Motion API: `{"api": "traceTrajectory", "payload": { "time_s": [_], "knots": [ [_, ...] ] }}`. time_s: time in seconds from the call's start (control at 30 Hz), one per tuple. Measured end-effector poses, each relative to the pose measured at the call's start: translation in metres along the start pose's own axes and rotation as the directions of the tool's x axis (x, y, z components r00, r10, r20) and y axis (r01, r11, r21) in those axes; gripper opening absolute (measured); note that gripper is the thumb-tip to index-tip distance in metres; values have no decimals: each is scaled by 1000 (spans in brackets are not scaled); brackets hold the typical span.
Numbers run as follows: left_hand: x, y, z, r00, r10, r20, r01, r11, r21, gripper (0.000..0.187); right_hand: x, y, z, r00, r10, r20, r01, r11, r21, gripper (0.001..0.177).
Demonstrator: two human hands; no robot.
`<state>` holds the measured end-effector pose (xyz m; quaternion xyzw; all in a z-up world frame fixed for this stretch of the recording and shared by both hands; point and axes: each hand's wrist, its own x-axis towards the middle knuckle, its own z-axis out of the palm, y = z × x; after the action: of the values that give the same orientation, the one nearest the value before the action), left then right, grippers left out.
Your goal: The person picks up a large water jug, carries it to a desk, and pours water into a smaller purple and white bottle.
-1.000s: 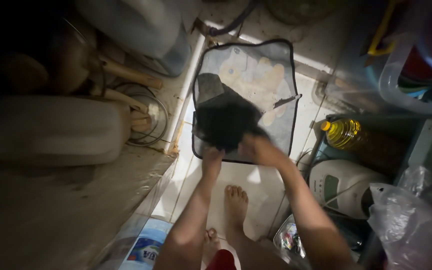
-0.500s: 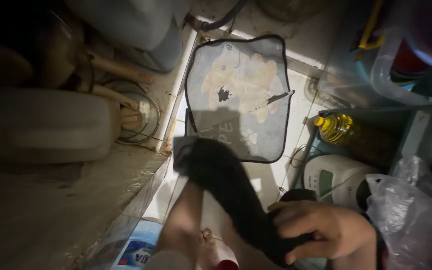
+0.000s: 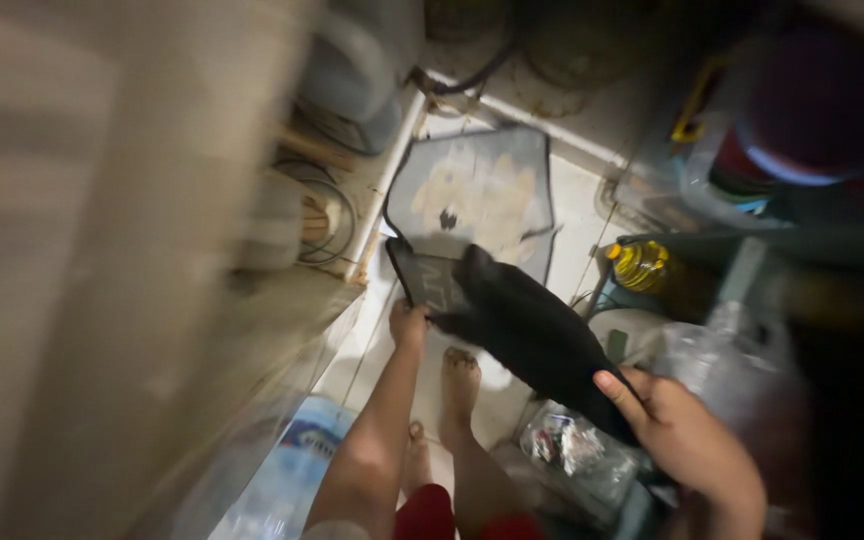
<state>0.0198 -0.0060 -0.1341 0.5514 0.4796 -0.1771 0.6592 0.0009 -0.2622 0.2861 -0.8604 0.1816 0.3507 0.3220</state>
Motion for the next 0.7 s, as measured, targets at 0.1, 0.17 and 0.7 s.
{"api": "traceTrajectory", "payload": {
  "time_s": [0.1, 0.17, 0.7],
  "knots": [
    [-85, 29, -37, 994, 101, 49, -110, 963, 245, 36, -68, -26, -19, 999, -31, -42, 40, 968, 249, 36],
    [-146, 47, -53, 966, 236, 108, -260, 887, 382, 33, -108, -42, -35, 992, -93, -90, 122, 902, 415, 35],
    [-573, 161, -192, 840, 298, 453, -471, 815, 336, 32, -311, -77, -66, 918, -260, -300, 57, 833, -550, 51]
  ]
}}
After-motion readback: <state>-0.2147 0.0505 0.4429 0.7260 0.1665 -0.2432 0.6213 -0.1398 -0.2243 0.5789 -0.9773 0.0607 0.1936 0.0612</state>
